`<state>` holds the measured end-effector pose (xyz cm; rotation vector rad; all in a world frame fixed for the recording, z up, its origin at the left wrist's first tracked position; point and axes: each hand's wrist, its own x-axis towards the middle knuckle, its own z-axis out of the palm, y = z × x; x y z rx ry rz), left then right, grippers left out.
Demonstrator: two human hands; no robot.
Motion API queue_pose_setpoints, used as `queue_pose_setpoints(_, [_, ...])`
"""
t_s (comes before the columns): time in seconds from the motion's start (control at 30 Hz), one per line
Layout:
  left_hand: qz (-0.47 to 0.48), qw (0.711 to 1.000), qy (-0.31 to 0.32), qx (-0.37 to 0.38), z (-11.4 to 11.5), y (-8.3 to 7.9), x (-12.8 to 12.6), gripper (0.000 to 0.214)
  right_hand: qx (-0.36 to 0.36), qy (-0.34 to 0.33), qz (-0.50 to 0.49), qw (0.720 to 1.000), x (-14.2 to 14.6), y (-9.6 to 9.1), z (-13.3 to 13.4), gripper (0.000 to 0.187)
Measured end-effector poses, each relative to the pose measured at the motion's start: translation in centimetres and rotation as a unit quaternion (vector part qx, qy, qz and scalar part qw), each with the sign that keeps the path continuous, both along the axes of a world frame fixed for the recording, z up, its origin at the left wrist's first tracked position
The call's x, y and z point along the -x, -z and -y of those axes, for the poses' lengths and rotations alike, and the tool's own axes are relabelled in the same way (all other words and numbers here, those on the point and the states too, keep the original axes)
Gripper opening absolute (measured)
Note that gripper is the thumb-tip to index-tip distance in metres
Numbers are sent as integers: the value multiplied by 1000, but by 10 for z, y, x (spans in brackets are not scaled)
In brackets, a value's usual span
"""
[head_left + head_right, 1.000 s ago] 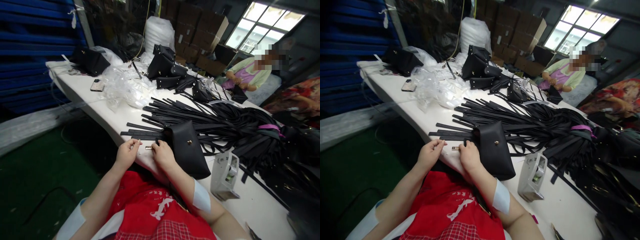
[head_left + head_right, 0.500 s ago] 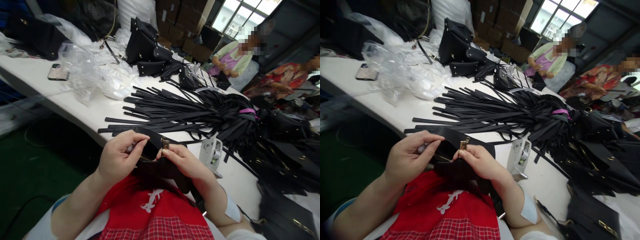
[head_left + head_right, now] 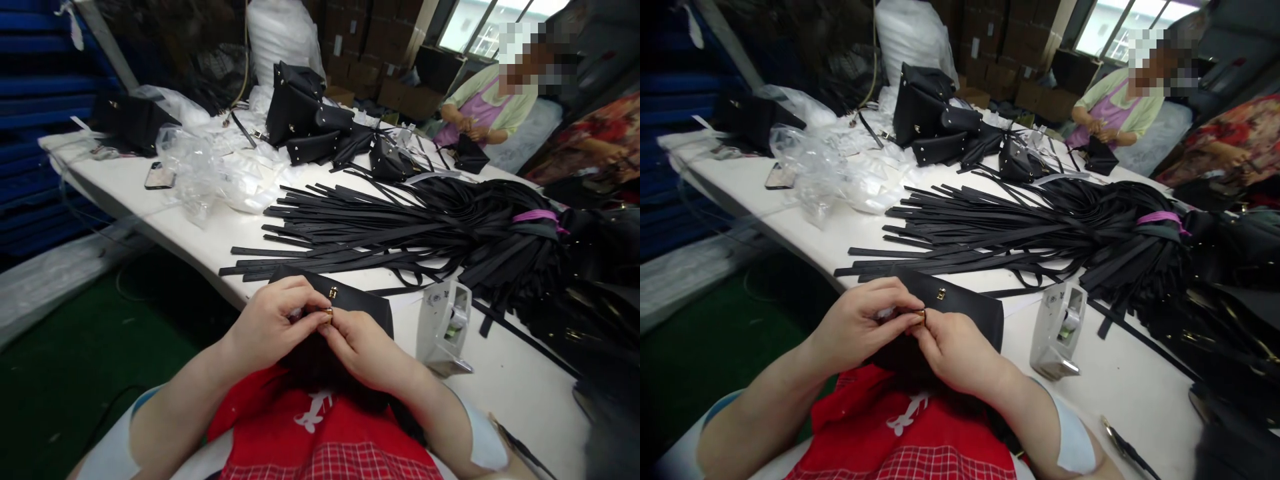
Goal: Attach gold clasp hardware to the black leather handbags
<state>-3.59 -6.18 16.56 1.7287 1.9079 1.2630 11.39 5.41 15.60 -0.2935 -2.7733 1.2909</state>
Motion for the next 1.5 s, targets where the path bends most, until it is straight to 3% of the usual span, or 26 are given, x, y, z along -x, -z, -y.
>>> queue_pose_setpoints(0.3, [-5, 1000, -22, 4, 3, -15, -4, 10, -88, 6, 6, 996, 0, 1, 4, 18])
queue_pose_setpoints(0.43, [-116, 991, -49, -37, 4, -12, -14, 14, -48, 21, -2, 999, 1, 0, 4, 19])
queue_pose_setpoints(0.53, [-226, 967, -85, -78, 4, -1, -24, 13, 7, 37, -13, 999, 1, -1, 3, 19])
queue_pose_setpoints(0.63, [-258, 957, -99, -84, 4, 9, -27, 10, 58, 31, -24, 998, 0, 1, 0, 18])
queue_pose_setpoints(0.8, [-126, 991, -32, -1, 6, 6, -15, 17, 133, 15, -51, 990, -2, 4, -11, 22])
queue_pose_setpoints(0.9, [-72, 997, 3, 27, 8, 3, -10, 18, 216, -14, -57, 975, -3, 6, -15, 20])
queue_pose_setpoints(1.03, [-52, 998, 6, 29, 10, 4, -12, 17, 316, -28, -54, 947, -4, 10, -14, 31])
queue_pose_setpoints(1.3, [14, 1000, 20, -11, 16, -4, -20, 16, 289, 6, -40, 957, -4, 11, -14, 32])
queue_pose_setpoints(1.5, [169, 985, 22, 19, 17, 8, -32, 12, 220, -18, -31, 975, -7, 3, -16, 22])
